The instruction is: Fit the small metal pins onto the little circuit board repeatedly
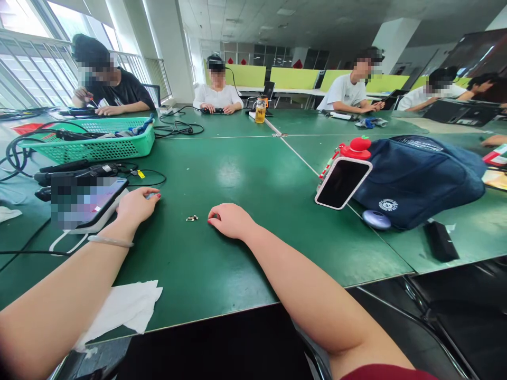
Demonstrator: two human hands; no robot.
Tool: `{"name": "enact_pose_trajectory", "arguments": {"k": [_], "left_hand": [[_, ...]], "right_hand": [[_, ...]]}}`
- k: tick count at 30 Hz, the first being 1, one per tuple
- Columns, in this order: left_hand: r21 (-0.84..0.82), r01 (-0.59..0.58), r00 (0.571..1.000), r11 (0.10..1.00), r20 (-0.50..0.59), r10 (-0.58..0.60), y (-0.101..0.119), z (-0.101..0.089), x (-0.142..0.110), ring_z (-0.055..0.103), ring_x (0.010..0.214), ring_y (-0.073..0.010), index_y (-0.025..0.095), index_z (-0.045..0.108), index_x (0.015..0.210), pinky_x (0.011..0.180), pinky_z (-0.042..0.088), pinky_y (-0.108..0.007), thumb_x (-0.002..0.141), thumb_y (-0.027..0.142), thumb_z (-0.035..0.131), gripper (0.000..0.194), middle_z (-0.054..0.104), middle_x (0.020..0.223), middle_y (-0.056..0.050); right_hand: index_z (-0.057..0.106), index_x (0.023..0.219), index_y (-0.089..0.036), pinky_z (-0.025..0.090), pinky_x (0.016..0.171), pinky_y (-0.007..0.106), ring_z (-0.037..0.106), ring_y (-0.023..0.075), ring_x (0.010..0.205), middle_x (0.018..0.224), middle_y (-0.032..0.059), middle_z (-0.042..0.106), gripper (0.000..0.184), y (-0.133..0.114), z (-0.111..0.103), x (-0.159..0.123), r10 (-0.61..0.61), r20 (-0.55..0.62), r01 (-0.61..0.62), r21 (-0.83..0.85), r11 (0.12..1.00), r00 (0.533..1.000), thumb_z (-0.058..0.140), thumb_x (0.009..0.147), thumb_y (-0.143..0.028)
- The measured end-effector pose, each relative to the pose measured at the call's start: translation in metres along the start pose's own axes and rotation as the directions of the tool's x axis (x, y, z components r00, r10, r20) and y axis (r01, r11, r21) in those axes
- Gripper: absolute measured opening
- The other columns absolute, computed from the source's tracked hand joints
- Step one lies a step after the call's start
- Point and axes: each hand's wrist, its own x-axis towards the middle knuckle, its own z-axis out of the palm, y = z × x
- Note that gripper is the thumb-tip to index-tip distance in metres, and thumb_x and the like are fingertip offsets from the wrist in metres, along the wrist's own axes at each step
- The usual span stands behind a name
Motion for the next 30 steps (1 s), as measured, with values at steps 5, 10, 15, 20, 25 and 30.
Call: {"name": "enact_pose_trajectory", "arguments": {"k": [5, 10, 15, 20, 25, 30], "left_hand": [[-0.012, -0.015, 1.0, 1.0, 0.0, 0.015, 0.002, -0.001, -0.002, 0.056, 0.108, -0.0341, 0.028, 0.066, 0.11, 0.085, 0.042, -0.047, 0.08, 0.04, 0.053, 0.035, 0.066, 0.112, -0.011], [0.027, -0.056, 0.998, 0.998, 0.005, 0.056, -0.001, -0.001, 0.0, 0.056, 0.106, -0.0358, 0.028, 0.066, 0.109, 0.081, 0.043, -0.046, 0.08, 0.04, 0.05, 0.035, 0.067, 0.108, -0.013], [0.023, -0.179, 0.984, 0.984, 0.019, 0.179, 0.003, 0.004, -0.009, 0.061, 0.093, -0.0312, 0.026, 0.068, 0.103, 0.074, 0.044, -0.039, 0.078, 0.04, 0.05, 0.034, 0.069, 0.1, -0.01], [-0.046, -0.293, 0.956, 0.955, 0.008, 0.294, 0.017, 0.005, -0.027, 0.062, 0.089, -0.0293, 0.028, 0.069, 0.1, 0.073, 0.045, -0.038, 0.079, 0.043, 0.049, 0.032, 0.071, 0.094, -0.007], [0.034, -0.143, 0.99, 0.989, -0.008, 0.144, 0.008, 0.001, -0.011, 0.059, 0.099, -0.0344, 0.029, 0.069, 0.103, 0.084, 0.041, -0.048, 0.079, 0.041, 0.05, 0.033, 0.07, 0.101, -0.009], [-0.02, -0.103, 0.994, 0.995, -0.027, 0.102, -0.004, 0.004, 0.006, 0.062, 0.091, -0.0279, 0.025, 0.071, 0.101, 0.08, 0.045, -0.038, 0.076, 0.038, 0.055, 0.032, 0.071, 0.098, -0.009]], "right_hand": [[0.067, 0.09, -0.019, 0.034, 0.062, 0.023, 0.05, 0.011, 0.071, 0.076, 0.0008, 0.06, 0.016, 0.0, 0.0, 0.0, -0.004, -0.002, 0.004, 0.0, 1.0, 1.0, 0.055, 0.086, -0.028], [0.067, 0.091, -0.019, 0.034, 0.062, 0.024, 0.05, 0.0111, 0.071, 0.076, 0.0009, 0.06, 0.016, 0.0, -0.001, 0.0, -0.001, 0.0, 0.001, -0.003, 1.0, 1.0, 0.055, 0.086, -0.029], [0.067, 0.091, -0.02, 0.034, 0.062, 0.023, 0.05, 0.0111, 0.072, 0.076, 0.0009, 0.06, 0.016, 0.001, 0.0, 0.0, -0.006, -0.006, 0.006, -0.005, 1.0, 1.0, 0.055, 0.086, -0.028], [0.067, 0.091, -0.02, 0.034, 0.062, 0.024, 0.05, 0.0111, 0.072, 0.076, 0.0007, 0.06, 0.016, 0.003, 0.002, 0.001, -0.011, -0.005, 0.011, -0.012, 1.0, 1.0, 0.055, 0.086, -0.029], [0.067, 0.091, -0.02, 0.034, 0.062, 0.024, 0.051, 0.0113, 0.072, 0.074, 0.0006, 0.06, 0.016, 0.002, 0.001, 0.001, -0.01, -0.001, 0.01, -0.006, 1.0, 1.0, 0.055, 0.086, -0.029], [0.067, 0.091, -0.02, 0.033, 0.061, 0.023, 0.051, 0.0112, 0.072, 0.073, 0.0003, 0.059, 0.016, 0.0, 0.001, 0.0, -0.004, 0.004, 0.004, 0.002, 1.0, 1.0, 0.055, 0.086, -0.028]]}}
